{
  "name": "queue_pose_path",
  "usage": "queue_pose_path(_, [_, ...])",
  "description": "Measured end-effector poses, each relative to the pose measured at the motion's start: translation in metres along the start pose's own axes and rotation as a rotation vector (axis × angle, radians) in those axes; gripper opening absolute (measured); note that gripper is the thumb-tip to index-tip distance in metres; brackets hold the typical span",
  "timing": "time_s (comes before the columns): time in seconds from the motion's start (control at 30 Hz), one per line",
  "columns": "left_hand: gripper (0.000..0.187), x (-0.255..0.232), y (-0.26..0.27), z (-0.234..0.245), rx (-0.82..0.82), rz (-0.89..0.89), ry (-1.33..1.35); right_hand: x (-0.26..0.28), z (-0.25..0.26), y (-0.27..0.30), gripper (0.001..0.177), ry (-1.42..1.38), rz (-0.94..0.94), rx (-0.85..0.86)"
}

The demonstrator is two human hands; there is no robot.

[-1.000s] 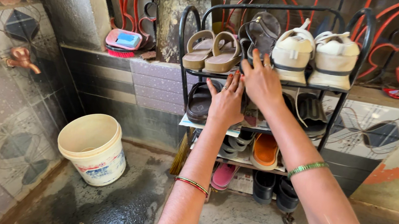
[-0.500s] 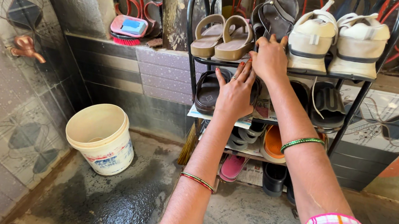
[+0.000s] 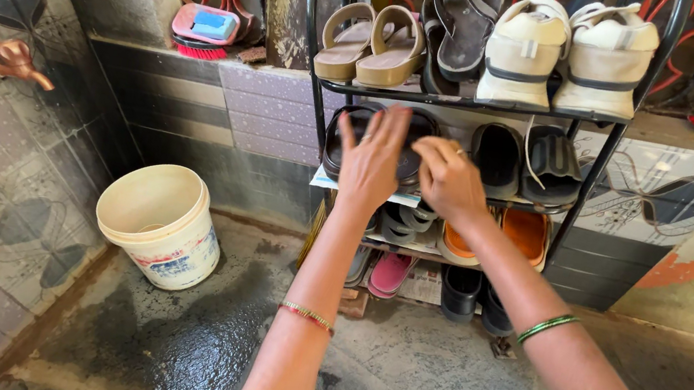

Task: The person rearranges various shoes and sandals on a multi-tiered metal shoe rack. They pick up pairs of footwear, adjust their positions, and place them back on the shelves to tidy the arrangement.

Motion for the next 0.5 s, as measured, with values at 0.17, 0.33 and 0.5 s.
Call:
queue_pose_path(0.17, [0.078, 0.039, 0.029, -0.036, 0.141, 0.361, 0.284, 0.0, -0.053, 0.013, 0.077, 0.022, -0.233, 0.213])
queue_pose_path(0.33, [0.056, 0.059, 0.029, -0.049, 0.209, 0.491, 0.487, -0.004, -0.1, 0.032, 0.089, -0.058, -0.549, 0.05])
queue_pose_path(0.5, [0.051, 0.064, 0.038, -0.064, -0.007, 0.534, 0.695, -0.003, -0.11, 0.032, 0.078, 0.06, -0.553, -0.076])
Point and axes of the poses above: each hand's wrist, its own y-axis away from the middle knuckle, its own z-axis out of the back of the hand, x = y × z, the point moved 4 cm from there along -y, towards the middle knuckle, and after that the axes turned 4 degrees about z, right-handed, at the moved point
